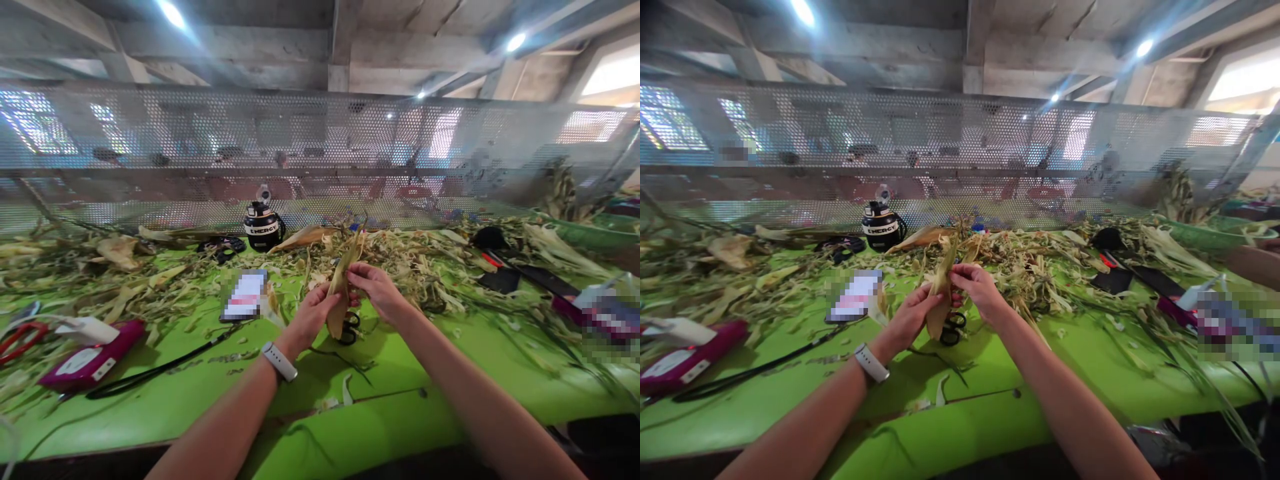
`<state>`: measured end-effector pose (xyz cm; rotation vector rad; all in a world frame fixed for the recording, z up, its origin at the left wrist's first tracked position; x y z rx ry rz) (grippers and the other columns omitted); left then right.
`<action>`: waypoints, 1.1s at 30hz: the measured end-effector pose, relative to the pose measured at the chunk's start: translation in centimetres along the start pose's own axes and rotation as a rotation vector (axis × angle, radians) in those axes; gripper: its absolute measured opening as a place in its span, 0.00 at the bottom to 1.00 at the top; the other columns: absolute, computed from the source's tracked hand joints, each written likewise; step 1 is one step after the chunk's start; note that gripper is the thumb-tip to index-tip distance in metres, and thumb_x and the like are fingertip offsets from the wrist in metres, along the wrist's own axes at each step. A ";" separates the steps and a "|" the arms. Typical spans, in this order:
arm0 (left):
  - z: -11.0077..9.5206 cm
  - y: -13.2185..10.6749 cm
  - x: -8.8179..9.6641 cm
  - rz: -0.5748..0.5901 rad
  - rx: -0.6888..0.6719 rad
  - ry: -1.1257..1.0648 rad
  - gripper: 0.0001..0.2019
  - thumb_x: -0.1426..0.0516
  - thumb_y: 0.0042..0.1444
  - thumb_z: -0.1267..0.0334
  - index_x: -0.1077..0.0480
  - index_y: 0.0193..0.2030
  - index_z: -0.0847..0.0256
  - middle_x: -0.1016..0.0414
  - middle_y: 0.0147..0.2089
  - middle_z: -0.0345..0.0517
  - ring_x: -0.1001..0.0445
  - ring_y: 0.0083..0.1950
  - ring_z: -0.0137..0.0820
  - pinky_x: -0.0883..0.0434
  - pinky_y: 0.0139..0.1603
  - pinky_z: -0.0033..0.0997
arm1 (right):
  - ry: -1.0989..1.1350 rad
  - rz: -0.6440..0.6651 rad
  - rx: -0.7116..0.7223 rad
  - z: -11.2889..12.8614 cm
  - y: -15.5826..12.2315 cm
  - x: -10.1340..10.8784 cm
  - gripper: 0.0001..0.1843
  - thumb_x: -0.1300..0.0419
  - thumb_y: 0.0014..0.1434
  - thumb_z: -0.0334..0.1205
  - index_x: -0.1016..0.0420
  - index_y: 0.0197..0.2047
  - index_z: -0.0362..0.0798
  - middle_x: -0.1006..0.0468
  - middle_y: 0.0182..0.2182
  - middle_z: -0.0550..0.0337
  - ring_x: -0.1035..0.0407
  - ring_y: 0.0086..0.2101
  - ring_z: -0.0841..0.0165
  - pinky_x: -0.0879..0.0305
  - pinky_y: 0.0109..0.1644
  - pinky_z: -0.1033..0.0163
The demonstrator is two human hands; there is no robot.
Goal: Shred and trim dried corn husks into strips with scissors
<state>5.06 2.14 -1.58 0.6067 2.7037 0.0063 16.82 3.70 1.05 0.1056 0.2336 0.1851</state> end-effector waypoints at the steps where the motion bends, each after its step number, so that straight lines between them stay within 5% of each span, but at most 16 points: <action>1: 0.0 0.0 0.0 -0.004 -0.004 -0.012 0.21 0.37 0.42 0.55 0.33 0.42 0.62 0.26 0.31 0.43 0.27 0.30 0.29 0.28 0.35 0.31 | -0.003 0.003 0.008 0.0 0.0 0.0 0.15 0.33 0.42 0.46 0.28 0.30 0.46 0.28 0.22 0.66 0.41 0.18 0.77 0.45 0.19 0.69; 9: -0.6 0.4 0.7 -0.161 -0.149 0.067 0.19 0.36 0.41 0.54 0.33 0.36 0.63 0.34 0.24 0.35 0.35 0.24 0.21 0.35 0.26 0.22 | -0.147 0.049 0.159 0.0 -0.1 -1.1 0.15 0.35 0.45 0.48 0.28 0.34 0.48 0.26 0.27 0.63 0.32 0.29 0.70 0.34 0.32 0.66; 13: -0.7 0.3 1.1 -0.258 -0.170 0.105 0.16 0.37 0.40 0.57 0.34 0.32 0.63 0.35 0.22 0.33 0.38 0.21 0.20 0.38 0.23 0.20 | -0.199 0.067 0.166 -0.9 -0.3 -2.1 0.16 0.36 0.46 0.49 0.30 0.32 0.46 0.28 0.25 0.63 0.34 0.26 0.71 0.35 0.29 0.66; 19: 0.1 0.5 1.5 -0.325 -0.144 0.192 0.15 0.38 0.41 0.54 0.37 0.25 0.62 0.36 0.17 0.33 0.37 0.18 0.22 0.39 0.20 0.21 | -0.148 -0.090 0.143 -2.5 -0.2 -2.2 0.14 0.41 0.49 0.50 0.36 0.29 0.49 0.38 0.21 0.68 0.44 0.18 0.75 0.44 0.20 0.68; 33: 1.4 -0.3 -1.5 0.040 0.030 0.140 0.17 0.38 0.45 0.52 0.36 0.32 0.62 0.27 0.20 0.37 0.29 0.20 0.27 0.29 0.24 0.27 | -0.067 -0.595 0.326 -0.2 1.0 3.2 0.17 0.47 0.51 0.55 0.44 0.25 0.51 0.45 0.20 0.69 0.49 0.21 0.74 0.49 0.24 0.68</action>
Point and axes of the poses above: each hand's wrist, its own y-axis towards the middle knuckle, its own x-axis out of the back of the hand, z = x × y, the point moved 4 cm from there along y, towards the middle knuckle
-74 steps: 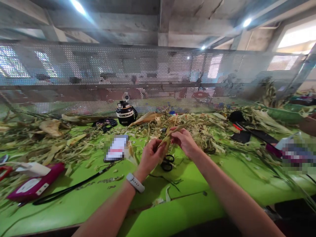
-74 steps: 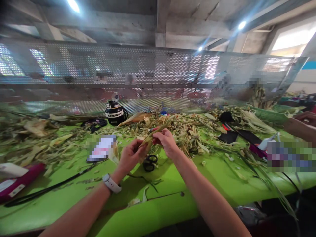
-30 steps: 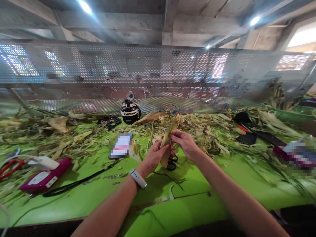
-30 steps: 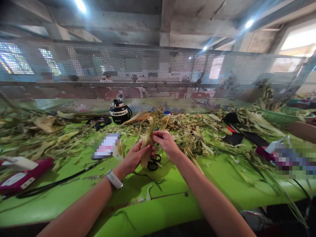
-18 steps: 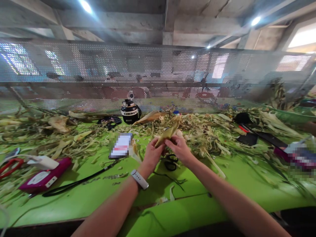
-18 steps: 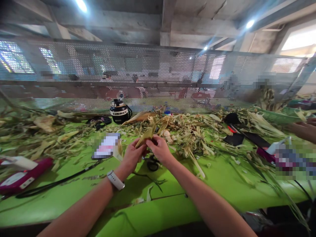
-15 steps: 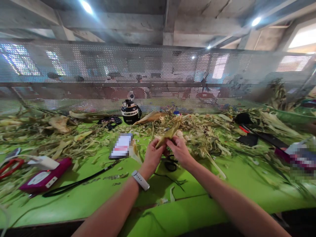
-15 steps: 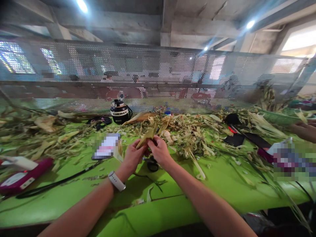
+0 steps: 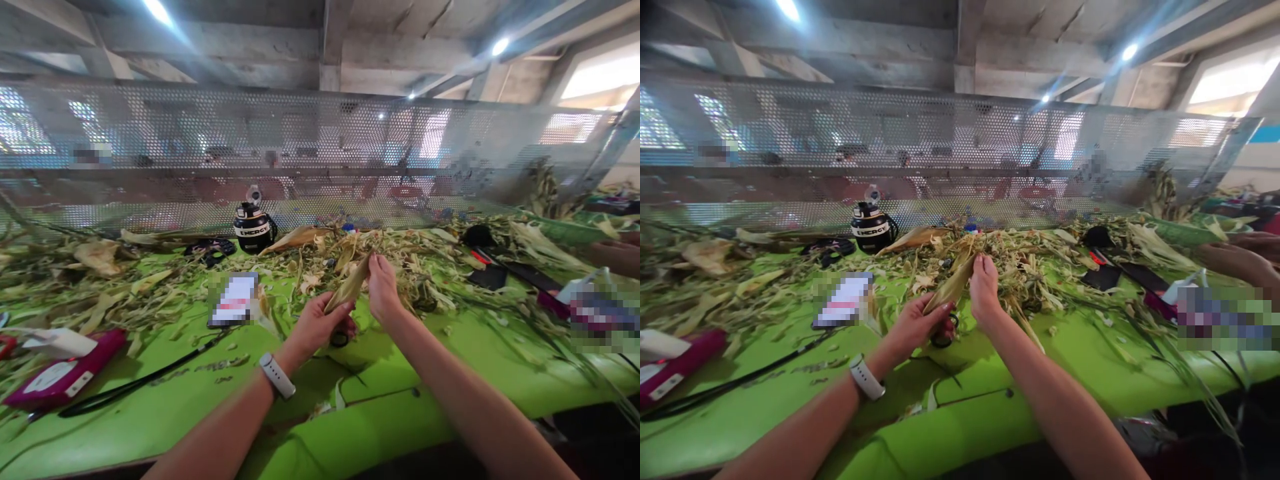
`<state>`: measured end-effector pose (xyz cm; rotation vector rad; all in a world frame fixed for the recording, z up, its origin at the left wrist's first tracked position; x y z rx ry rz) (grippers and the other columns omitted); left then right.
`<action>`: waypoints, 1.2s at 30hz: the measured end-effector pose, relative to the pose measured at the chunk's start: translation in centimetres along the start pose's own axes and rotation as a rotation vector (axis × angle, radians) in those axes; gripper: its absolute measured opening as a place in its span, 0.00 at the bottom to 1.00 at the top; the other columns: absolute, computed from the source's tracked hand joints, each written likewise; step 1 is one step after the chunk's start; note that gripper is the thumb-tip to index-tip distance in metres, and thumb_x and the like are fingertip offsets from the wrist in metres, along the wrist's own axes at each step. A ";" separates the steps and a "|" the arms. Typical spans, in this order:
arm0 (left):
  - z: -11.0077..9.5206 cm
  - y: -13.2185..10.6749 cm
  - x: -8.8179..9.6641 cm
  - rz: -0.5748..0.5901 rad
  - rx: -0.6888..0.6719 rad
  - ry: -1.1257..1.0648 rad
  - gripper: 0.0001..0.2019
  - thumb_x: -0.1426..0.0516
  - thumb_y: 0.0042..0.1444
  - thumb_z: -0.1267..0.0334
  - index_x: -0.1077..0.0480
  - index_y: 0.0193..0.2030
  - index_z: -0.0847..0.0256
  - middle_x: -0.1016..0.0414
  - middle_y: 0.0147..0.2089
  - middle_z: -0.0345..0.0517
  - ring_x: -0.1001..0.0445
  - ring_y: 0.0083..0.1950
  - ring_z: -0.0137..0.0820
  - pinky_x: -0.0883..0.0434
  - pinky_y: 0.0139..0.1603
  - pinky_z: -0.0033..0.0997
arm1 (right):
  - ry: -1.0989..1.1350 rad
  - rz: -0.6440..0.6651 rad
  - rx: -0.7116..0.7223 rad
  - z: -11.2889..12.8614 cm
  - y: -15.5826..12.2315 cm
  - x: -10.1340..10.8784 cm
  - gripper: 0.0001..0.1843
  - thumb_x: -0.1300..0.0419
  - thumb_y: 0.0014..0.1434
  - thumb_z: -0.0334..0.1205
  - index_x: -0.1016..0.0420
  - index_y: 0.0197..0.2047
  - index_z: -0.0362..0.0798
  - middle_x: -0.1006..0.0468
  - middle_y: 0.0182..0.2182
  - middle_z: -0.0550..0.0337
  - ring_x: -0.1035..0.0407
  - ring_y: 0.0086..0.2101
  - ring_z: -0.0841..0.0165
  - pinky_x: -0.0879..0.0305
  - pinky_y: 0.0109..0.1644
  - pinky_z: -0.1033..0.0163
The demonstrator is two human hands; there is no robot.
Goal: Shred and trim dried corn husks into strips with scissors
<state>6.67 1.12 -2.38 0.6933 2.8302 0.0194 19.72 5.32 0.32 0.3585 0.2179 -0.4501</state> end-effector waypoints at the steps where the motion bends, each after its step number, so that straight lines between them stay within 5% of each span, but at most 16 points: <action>1: -0.1 -0.1 -0.2 0.018 0.015 -0.028 0.17 0.37 0.44 0.52 0.36 0.33 0.62 0.27 0.20 0.38 0.29 0.20 0.27 0.29 0.25 0.27 | -0.013 -0.016 0.010 0.1 0.3 0.2 0.18 0.47 0.51 0.56 0.44 0.25 0.51 0.46 0.19 0.69 0.50 0.21 0.74 0.50 0.23 0.68; 15: -0.4 -0.6 -0.8 0.072 0.101 -0.043 0.20 0.37 0.42 0.50 0.39 0.30 0.62 0.27 0.20 0.41 0.28 0.20 0.26 0.32 0.23 0.24 | -0.080 -0.166 0.011 -0.1 3.3 2.7 0.15 0.48 0.54 0.50 0.42 0.23 0.49 0.44 0.20 0.69 0.49 0.21 0.74 0.51 0.23 0.68; 21: -0.8 -0.9 -0.7 0.128 0.129 -0.071 0.19 0.38 0.45 0.49 0.34 0.32 0.63 0.24 0.26 0.44 0.25 0.27 0.29 0.30 0.31 0.28 | -0.034 -0.184 -0.022 1.3 3.6 3.3 0.11 0.49 0.55 0.43 0.38 0.24 0.48 0.44 0.19 0.69 0.49 0.20 0.75 0.51 0.22 0.69; 28: -1.5 -0.9 0.6 0.179 0.059 0.224 0.15 0.35 0.42 0.55 0.25 0.31 0.66 0.27 0.27 0.43 0.32 0.28 0.24 0.38 0.28 0.24 | 0.019 -0.180 0.016 2.5 3.8 3.8 0.11 0.45 0.52 0.46 0.37 0.26 0.48 0.42 0.19 0.70 0.49 0.19 0.77 0.50 0.21 0.70; 31: -1.6 -0.4 1.2 0.029 0.022 0.146 0.16 0.34 0.39 0.55 0.25 0.30 0.66 0.27 0.25 0.42 0.34 0.24 0.23 0.38 0.27 0.24 | -0.070 -0.047 0.040 2.4 2.7 2.4 0.16 0.39 0.47 0.50 0.36 0.28 0.48 0.37 0.21 0.69 0.44 0.20 0.76 0.45 0.22 0.69; 36: -2.0 0.2 2.0 -0.199 -0.083 0.015 0.19 0.31 0.32 0.57 0.26 0.31 0.66 0.26 0.27 0.41 0.32 0.26 0.24 0.35 0.29 0.25 | -0.251 0.462 -0.046 1.0 -0.4 -1.1 0.22 0.33 0.37 0.54 0.34 0.25 0.46 0.33 0.20 0.66 0.40 0.22 0.74 0.42 0.26 0.67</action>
Point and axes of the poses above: each hand's wrist, its own y-axis towards the middle knuckle, its own x-axis out of the back of the hand, z = x × y, the point moved 4 cm from there along y, towards the middle knuckle
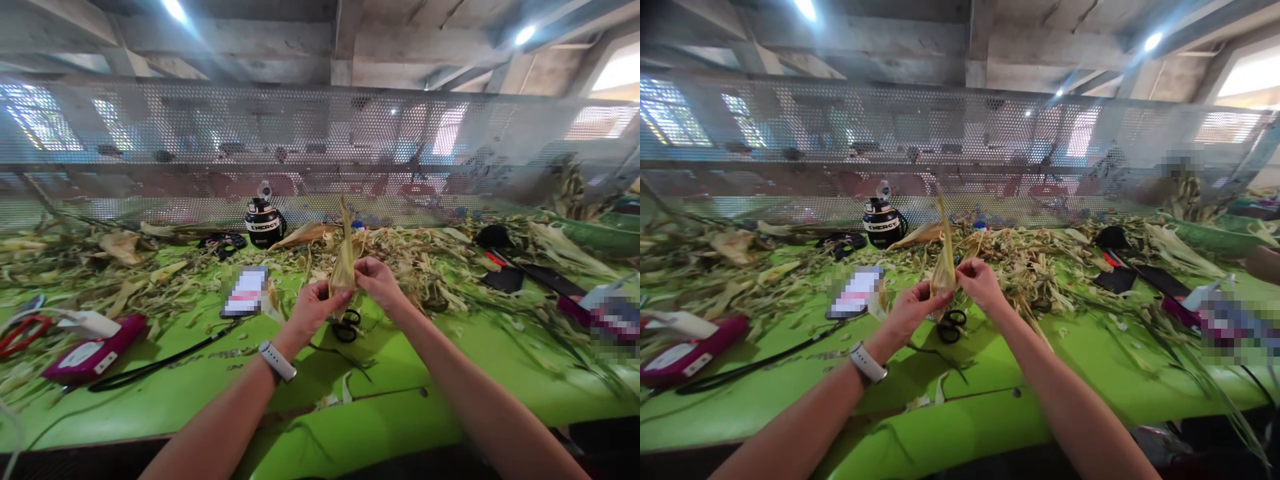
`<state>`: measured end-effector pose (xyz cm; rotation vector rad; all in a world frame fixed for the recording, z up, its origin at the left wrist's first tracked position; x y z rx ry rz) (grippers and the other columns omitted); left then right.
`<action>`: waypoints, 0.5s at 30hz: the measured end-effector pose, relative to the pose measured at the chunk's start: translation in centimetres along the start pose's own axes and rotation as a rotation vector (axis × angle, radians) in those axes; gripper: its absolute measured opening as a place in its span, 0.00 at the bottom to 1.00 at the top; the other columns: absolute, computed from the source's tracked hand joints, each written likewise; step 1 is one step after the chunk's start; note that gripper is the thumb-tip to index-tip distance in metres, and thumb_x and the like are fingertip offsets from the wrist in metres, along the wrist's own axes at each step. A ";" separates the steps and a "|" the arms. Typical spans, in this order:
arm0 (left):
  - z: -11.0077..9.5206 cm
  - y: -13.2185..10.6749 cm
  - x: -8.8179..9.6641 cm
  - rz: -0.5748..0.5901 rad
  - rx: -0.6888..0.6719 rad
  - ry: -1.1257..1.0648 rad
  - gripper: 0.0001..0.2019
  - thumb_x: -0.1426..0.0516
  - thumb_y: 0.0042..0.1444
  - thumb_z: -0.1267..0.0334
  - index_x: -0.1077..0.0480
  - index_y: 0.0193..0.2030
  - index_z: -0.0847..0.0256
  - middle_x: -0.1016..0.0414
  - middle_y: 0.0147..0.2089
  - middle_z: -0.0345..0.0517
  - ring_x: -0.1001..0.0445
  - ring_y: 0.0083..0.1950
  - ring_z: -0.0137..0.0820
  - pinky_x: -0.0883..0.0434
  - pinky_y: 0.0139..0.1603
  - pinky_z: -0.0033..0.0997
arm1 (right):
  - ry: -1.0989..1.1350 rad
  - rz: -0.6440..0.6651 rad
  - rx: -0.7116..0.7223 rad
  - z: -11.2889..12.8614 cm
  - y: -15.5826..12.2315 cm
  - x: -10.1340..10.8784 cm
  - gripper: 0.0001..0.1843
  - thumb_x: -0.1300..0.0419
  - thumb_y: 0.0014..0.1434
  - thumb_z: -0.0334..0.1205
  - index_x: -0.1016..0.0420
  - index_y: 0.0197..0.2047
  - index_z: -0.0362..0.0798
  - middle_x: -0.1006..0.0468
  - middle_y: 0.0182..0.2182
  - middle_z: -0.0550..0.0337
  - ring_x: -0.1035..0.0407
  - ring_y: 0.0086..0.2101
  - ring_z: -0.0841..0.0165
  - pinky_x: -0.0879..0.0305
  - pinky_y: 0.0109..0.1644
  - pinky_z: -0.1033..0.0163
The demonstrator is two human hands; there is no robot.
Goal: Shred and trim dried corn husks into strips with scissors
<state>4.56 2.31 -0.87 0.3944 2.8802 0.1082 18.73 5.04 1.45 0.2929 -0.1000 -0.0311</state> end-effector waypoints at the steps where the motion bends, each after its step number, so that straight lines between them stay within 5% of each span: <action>1: 0.0 0.1 0.1 -0.013 -0.007 -0.014 0.20 0.31 0.31 0.57 0.27 0.31 0.66 0.26 0.27 0.40 0.32 0.26 0.24 0.35 0.29 0.25 | -0.009 0.046 0.010 0.0 -0.2 -0.4 0.23 0.34 0.37 0.56 0.34 0.25 0.45 0.33 0.20 0.66 0.40 0.22 0.74 0.43 0.26 0.67; 8: 0.4 0.3 0.5 -0.087 -0.009 -0.037 0.20 0.31 0.32 0.58 0.35 0.28 0.64 0.29 0.22 0.35 0.33 0.23 0.22 0.36 0.26 0.22 | -0.152 0.152 0.074 0.5 -0.8 -1.1 0.21 0.39 0.46 0.56 0.34 0.26 0.45 0.32 0.23 0.63 0.40 0.25 0.73 0.43 0.28 0.67; 15: 0.3 0.1 -0.4 0.194 0.057 -0.052 0.20 0.35 0.39 0.52 0.30 0.34 0.64 0.24 0.30 0.43 0.27 0.30 0.28 0.31 0.36 0.29 | -0.185 0.138 0.030 -0.4 -0.1 -0.5 0.21 0.44 0.49 0.58 0.36 0.25 0.46 0.35 0.20 0.64 0.42 0.21 0.73 0.44 0.23 0.66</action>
Point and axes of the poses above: each hand's wrist, its own y-axis towards the middle knuckle, its own x-axis out of the back of the hand, z = x × y, the point moved 4 cm from there along y, towards the middle knuckle
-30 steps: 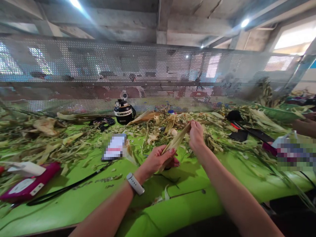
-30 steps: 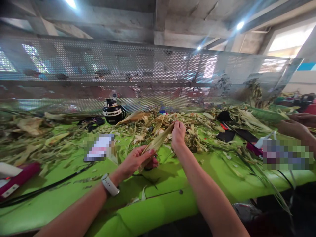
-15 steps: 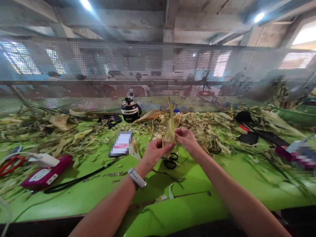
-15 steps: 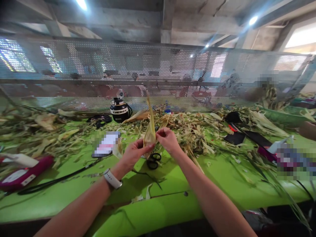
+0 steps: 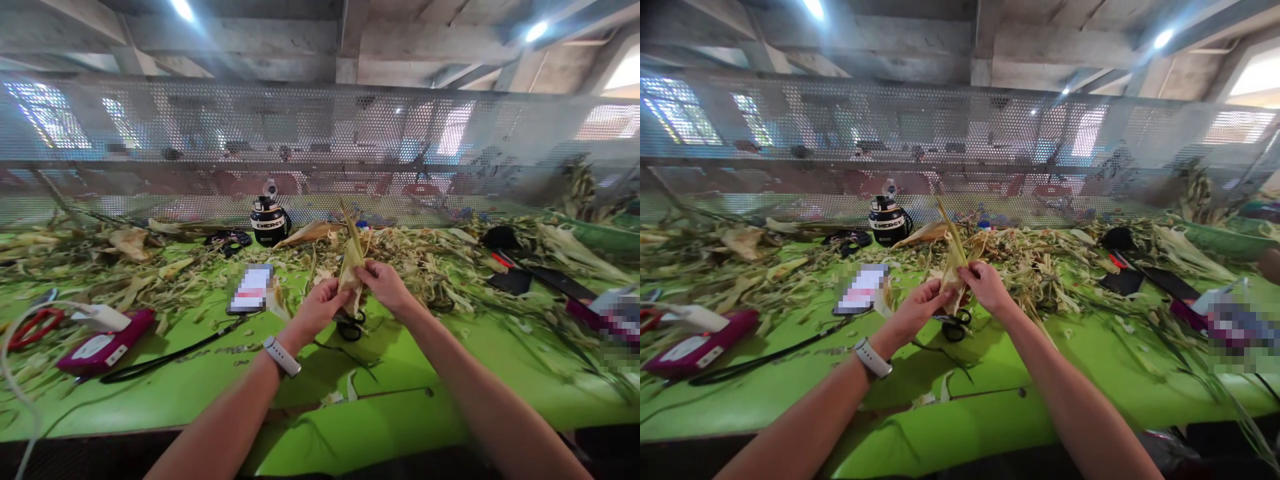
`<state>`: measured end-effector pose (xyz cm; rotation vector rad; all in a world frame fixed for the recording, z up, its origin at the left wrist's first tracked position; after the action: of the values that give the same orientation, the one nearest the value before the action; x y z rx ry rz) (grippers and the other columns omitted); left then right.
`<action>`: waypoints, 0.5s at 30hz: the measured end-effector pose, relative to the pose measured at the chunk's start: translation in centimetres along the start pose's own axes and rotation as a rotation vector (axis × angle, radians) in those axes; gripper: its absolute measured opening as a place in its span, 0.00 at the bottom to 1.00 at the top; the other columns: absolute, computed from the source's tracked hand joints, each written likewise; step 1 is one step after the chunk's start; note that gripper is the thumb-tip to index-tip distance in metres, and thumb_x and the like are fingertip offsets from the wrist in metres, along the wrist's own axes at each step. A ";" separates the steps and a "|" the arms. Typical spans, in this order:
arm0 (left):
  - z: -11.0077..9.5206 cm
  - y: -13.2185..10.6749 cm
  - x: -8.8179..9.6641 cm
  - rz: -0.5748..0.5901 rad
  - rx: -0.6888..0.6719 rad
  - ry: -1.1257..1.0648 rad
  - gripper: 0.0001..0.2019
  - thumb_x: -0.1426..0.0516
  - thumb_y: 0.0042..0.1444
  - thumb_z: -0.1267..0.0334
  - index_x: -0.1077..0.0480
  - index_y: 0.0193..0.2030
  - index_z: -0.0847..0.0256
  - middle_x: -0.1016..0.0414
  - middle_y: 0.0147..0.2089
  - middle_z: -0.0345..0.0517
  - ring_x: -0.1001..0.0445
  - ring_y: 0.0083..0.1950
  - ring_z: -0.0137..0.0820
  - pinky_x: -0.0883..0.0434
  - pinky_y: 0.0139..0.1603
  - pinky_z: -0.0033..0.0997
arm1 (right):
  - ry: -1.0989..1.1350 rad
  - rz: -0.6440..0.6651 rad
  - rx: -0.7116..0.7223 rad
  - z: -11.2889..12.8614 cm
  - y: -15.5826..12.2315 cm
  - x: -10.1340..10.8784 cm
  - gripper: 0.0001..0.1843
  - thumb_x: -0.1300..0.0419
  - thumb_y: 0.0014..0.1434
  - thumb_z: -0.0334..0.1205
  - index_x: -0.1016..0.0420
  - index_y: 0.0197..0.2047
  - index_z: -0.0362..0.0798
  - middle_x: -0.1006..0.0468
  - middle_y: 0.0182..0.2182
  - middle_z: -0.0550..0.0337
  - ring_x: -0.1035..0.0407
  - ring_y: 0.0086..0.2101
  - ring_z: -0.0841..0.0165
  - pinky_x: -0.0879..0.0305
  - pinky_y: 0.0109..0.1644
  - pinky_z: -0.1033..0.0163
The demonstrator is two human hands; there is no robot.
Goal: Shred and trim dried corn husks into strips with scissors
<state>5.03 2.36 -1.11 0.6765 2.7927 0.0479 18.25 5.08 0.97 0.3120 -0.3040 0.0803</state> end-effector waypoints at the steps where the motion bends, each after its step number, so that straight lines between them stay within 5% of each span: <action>1: 0.0 0.0 -0.1 0.041 0.014 -0.001 0.20 0.35 0.40 0.51 0.29 0.35 0.63 0.24 0.31 0.44 0.27 0.31 0.29 0.31 0.37 0.29 | 0.001 0.006 -0.011 0.0 0.0 0.1 0.21 0.44 0.49 0.58 0.36 0.25 0.46 0.36 0.20 0.65 0.43 0.20 0.73 0.45 0.22 0.67; 4: -0.4 -0.2 0.0 0.055 0.017 0.015 0.20 0.35 0.40 0.52 0.29 0.36 0.63 0.24 0.33 0.44 0.27 0.34 0.29 0.31 0.40 0.29 | -0.069 0.019 0.034 0.4 -0.1 0.4 0.21 0.43 0.49 0.57 0.37 0.23 0.46 0.38 0.19 0.65 0.44 0.21 0.74 0.47 0.23 0.67; 9: -0.8 0.0 1.3 -0.090 -0.014 0.071 0.18 0.35 0.39 0.52 0.30 0.30 0.64 0.28 0.29 0.40 0.29 0.31 0.25 0.29 0.36 0.28 | -0.175 0.102 0.075 1.0 -0.2 0.4 0.21 0.42 0.49 0.56 0.36 0.21 0.45 0.41 0.19 0.66 0.47 0.23 0.75 0.49 0.25 0.68; 15: -0.3 0.3 1.7 -0.040 0.064 0.095 0.18 0.34 0.37 0.52 0.30 0.27 0.65 0.29 0.28 0.40 0.29 0.29 0.25 0.29 0.36 0.29 | -0.101 0.131 0.037 1.1 -0.4 0.1 0.23 0.41 0.46 0.58 0.37 0.20 0.46 0.42 0.18 0.67 0.50 0.21 0.76 0.53 0.24 0.67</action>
<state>3.58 3.40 -1.19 0.6490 2.9089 -0.0175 18.05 4.37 1.89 0.3333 -0.4237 0.1993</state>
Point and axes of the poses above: each hand's wrist, its own y-axis towards the middle knuckle, its own x-axis out of the back of the hand, z = x × y, the point moved 4 cm from there along y, towards the middle knuckle
